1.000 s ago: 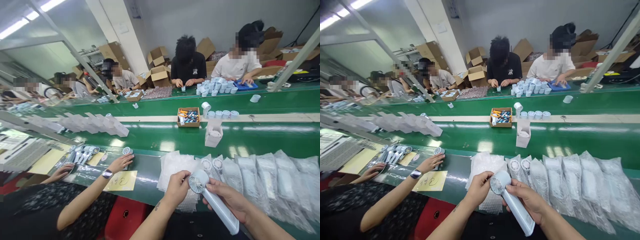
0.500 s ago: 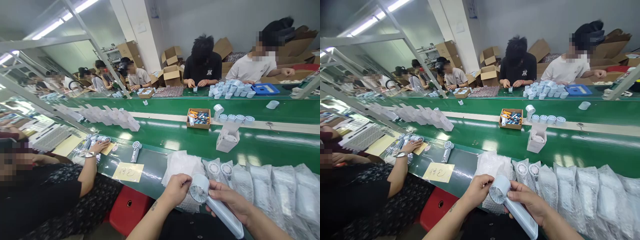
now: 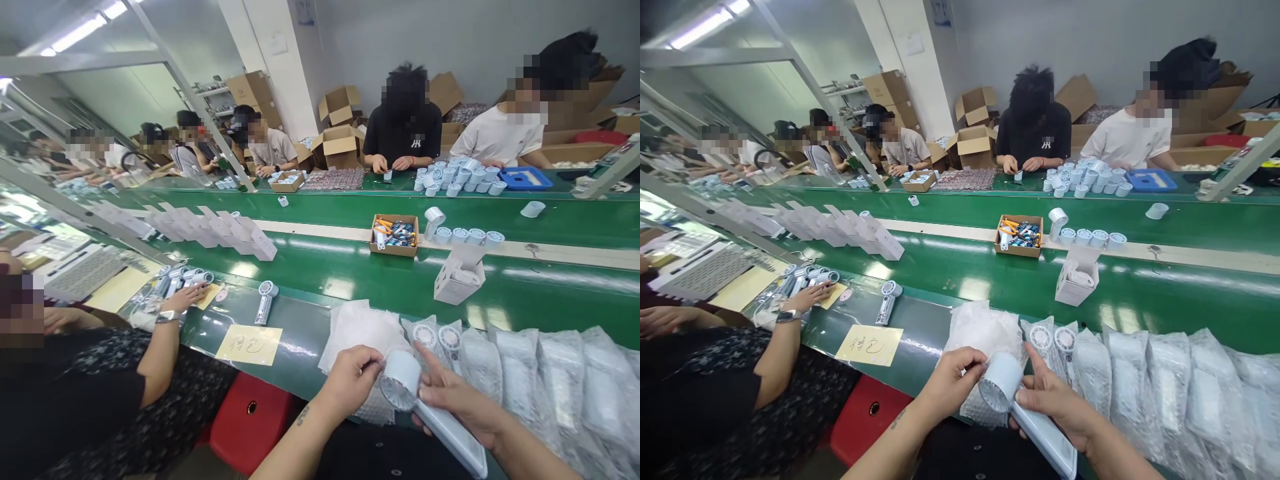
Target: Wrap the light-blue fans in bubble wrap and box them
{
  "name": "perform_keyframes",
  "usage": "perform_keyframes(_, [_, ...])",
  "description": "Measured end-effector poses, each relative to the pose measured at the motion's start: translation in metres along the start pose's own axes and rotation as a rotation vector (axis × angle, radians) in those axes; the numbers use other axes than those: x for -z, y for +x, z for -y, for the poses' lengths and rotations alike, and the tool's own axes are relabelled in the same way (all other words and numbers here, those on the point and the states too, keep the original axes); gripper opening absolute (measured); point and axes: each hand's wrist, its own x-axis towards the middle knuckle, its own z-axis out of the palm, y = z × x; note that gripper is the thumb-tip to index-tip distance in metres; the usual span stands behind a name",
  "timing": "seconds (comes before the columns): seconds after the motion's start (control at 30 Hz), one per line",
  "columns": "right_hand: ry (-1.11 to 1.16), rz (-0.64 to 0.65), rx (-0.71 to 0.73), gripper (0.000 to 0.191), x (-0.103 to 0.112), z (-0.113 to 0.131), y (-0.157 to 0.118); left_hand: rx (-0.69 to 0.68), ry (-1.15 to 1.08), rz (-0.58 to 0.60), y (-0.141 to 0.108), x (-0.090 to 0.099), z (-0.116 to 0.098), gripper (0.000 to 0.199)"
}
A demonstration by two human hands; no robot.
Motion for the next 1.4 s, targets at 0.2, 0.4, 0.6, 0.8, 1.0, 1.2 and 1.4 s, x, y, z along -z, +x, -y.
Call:
perform_keyframes(0.2, [-0.124,0.033,-0.006,0.048,0.002,0.007,0.009,0.05,-0.169,0.04,0.001,0.006,0.005,0.013])
perform_keyframes(0.4, [-0.04,-0.098,0.029,0.033,-0.009,-0.006,0.01,-0.626,0.253,-0.218,-0.023,0.001,0.012,0.021])
perform_keyframes(0.6, [0.023,-0.251,0.051,0.073,-0.031,-0.012,0.012,-0.796,0.426,-0.307,-0.037,-0.016,0.005,0.033])
perform_keyframes(0.8, [0.159,-0.444,0.062,0.041,-0.043,-0.01,0.017,-0.824,0.439,-0.19,-0.026,-0.016,-0.008,0.026])
perform_keyframes(1.0, [-0.767,-0.353,0.073,0.041,-0.036,0.005,-0.016,0.078,-0.127,-0.147,-0.029,0.005,-0.019,0.011])
perform_keyframes(1.2, [-0.804,-0.099,0.024,0.04,-0.074,0.062,-0.024,0.158,-0.542,-0.089,-0.038,0.043,-0.03,0.022])
perform_keyframes(1.4, [-0.762,0.213,0.149,0.036,-0.131,0.1,0.069,-0.08,-0.255,-0.066,-0.032,0.09,0.004,0.102])
